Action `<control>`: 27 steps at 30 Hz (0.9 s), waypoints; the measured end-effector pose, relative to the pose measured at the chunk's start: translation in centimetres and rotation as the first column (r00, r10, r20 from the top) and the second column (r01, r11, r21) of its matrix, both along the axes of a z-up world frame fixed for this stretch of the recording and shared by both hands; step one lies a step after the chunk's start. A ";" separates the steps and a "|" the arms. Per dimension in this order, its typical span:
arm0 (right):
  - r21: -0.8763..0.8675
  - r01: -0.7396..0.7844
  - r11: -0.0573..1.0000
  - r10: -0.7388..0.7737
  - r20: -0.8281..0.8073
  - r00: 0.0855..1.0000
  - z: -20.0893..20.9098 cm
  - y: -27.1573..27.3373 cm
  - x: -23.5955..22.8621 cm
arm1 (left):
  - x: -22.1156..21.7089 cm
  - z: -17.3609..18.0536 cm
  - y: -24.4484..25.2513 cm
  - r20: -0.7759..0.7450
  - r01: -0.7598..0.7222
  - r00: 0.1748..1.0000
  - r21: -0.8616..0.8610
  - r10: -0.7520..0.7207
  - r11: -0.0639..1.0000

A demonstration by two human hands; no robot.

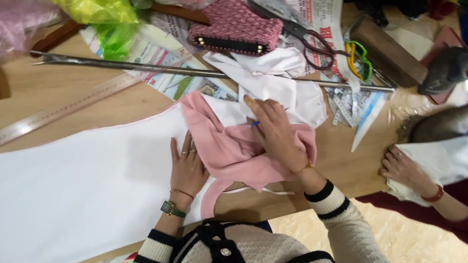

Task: The person uses a blue pen and a clear triangular ruler to draw lines and mark measurements on a large white sheet of paper. They also use a long pink ruler to draw straight lines and write numbers on the paper. A pink garment is visible on the table next to the paper.

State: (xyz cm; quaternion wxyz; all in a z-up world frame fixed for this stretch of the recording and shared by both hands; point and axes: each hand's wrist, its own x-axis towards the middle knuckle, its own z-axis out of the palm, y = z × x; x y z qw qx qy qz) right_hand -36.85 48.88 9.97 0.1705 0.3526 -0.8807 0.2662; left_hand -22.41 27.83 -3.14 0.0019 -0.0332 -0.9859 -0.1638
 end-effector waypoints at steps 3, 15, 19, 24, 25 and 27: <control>-0.004 -0.035 0.999 0.035 -0.093 0.995 -1.4 0.5 -3.7 | -0.4 1.7 0.3 0.061 -0.086 0.995 0.018 0.085 0.996; 0.137 0.396 0.908 -0.396 -0.026 0.918 0.6 7.9 -19.6 | -0.8 2.9 -0.4 -0.100 -0.141 0.985 0.022 0.143 0.990; 0.215 0.671 0.710 -0.650 -0.166 0.742 -5.9 25.9 -26.6 | -1.0 3.1 -0.3 -0.128 -0.132 0.983 -0.021 0.128 0.991; 0.159 0.897 0.412 -0.910 0.126 0.395 -12.7 44.3 -33.0 | -1.4 3.9 0.0 -0.138 -0.163 0.978 -0.056 0.155 0.985; 0.165 0.893 0.420 -0.906 0.128 0.402 -12.7 44.6 -33.0 | -1.3 3.6 0.0 -0.132 -0.172 0.978 -0.056 0.163 0.983; 0.184 0.854 0.486 -0.868 -0.009 0.496 -12.8 45.4 -32.8 | -0.9 3.0 0.0 -0.048 -0.159 0.987 -0.074 0.156 0.984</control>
